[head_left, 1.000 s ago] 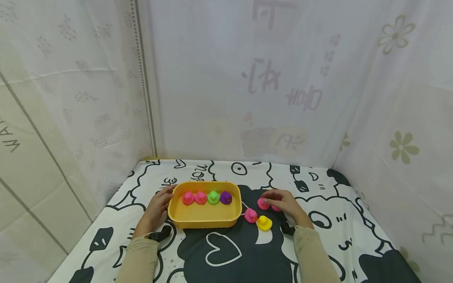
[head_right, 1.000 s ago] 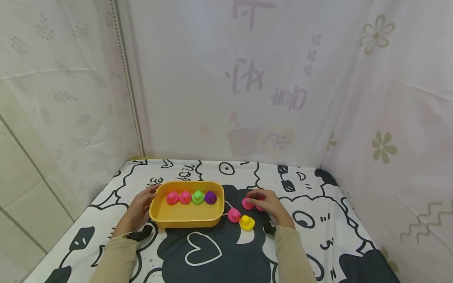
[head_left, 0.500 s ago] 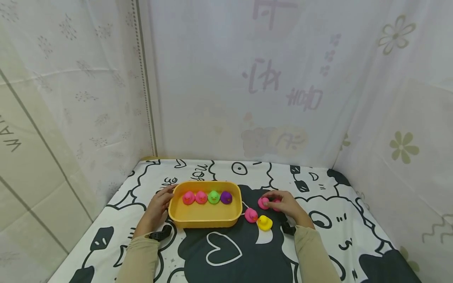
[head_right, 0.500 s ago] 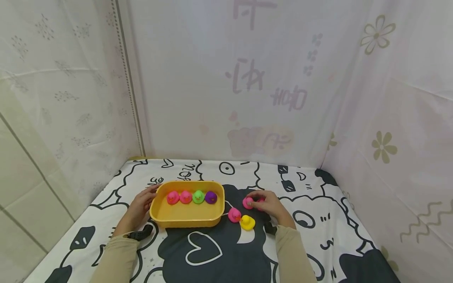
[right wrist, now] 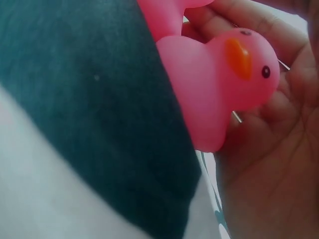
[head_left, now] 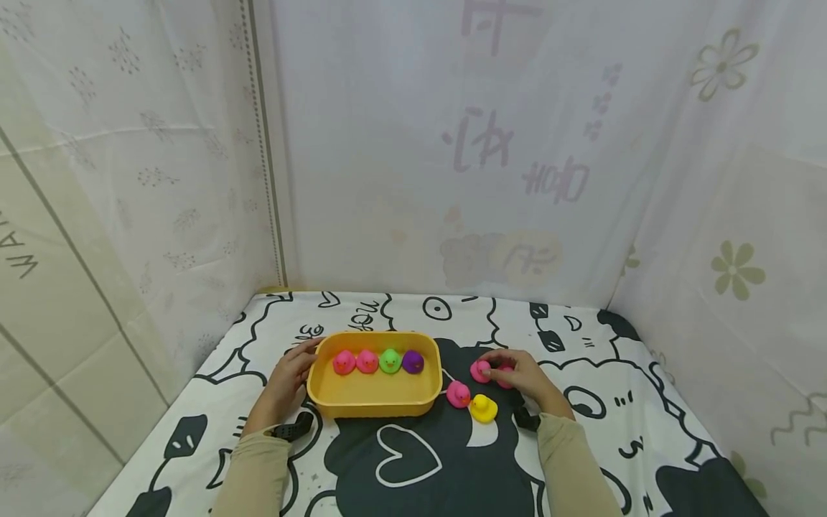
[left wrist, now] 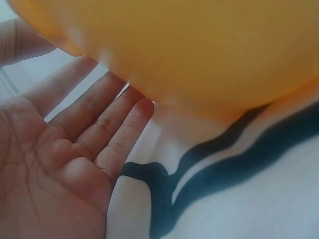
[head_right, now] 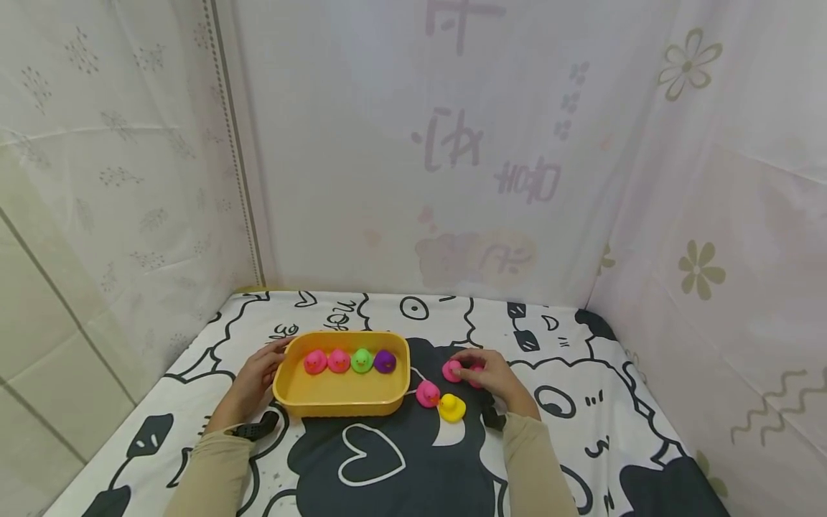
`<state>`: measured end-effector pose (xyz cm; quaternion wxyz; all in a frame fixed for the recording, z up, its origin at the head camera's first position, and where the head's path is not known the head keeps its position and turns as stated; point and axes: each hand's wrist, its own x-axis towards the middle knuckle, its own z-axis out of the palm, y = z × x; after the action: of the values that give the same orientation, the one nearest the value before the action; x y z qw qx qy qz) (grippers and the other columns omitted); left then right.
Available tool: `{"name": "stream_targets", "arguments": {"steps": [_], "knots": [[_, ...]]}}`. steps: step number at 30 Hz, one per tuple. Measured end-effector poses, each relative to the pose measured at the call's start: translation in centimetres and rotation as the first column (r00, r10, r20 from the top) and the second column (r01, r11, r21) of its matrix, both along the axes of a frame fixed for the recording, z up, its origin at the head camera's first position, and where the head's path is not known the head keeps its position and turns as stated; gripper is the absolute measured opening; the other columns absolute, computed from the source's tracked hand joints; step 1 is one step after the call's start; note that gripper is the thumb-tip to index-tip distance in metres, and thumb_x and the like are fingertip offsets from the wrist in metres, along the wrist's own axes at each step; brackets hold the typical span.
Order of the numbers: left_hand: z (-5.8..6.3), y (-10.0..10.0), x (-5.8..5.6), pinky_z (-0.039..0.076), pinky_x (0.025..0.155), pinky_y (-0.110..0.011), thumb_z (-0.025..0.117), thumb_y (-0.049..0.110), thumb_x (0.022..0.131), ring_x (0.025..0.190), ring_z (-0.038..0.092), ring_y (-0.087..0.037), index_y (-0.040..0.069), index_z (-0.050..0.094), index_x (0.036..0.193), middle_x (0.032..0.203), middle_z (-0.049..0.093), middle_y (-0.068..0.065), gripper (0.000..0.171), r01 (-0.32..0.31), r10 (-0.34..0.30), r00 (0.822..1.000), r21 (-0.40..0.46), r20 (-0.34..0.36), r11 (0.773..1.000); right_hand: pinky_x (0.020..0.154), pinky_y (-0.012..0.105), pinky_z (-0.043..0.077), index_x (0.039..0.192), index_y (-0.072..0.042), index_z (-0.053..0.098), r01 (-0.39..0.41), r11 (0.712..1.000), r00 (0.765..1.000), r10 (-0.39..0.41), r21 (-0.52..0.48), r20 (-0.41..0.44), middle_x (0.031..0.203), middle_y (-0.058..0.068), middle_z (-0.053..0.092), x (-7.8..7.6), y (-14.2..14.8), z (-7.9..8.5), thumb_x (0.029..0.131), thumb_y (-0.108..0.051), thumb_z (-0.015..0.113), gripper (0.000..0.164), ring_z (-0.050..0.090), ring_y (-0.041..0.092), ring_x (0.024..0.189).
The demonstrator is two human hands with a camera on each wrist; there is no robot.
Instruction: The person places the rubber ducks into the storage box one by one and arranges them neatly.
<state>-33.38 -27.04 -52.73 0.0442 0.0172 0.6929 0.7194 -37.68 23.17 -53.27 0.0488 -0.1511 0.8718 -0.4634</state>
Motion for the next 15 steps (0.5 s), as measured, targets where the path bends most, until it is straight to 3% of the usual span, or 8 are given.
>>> {"name": "stream_targets", "arguments": {"steps": [8, 15], "knots": [[0.17, 0.01, -0.07, 0.050, 0.085, -0.020, 0.045, 0.017, 0.101, 0.108, 0.054, -0.021, 0.010, 0.044, 0.151, 0.150, 0.044, -0.016, 0.050, -0.012, 0.012, 0.999, 0.004, 0.040, 1.000, 0.094, 0.042, 0.049, 0.113, -0.025, 0.075, 0.006, 0.999, 1.000, -0.007, -0.033, -0.010, 0.114, -0.004, 0.070, -0.43, 0.14, -0.41, 0.083, -0.042, 0.080, 0.035, 0.062, 0.021, 0.100], [0.06, 0.02, -0.14, 0.050, 0.086, -0.021, 0.046, 0.017, 0.101, 0.109, 0.053, -0.022, 0.008, 0.042, 0.151, 0.151, 0.042, -0.018, 0.051, -0.004, 0.004, 1.000, 0.020, 0.025, 1.000, 0.093, 0.040, 0.049, 0.112, -0.028, 0.075, 0.050, 0.997, 0.998, -0.052, -0.060, -0.028, 0.113, -0.006, 0.071, -0.65, 0.49, -0.88, 0.083, -0.044, 0.080, 0.034, 0.062, 0.021, 0.100]]}}
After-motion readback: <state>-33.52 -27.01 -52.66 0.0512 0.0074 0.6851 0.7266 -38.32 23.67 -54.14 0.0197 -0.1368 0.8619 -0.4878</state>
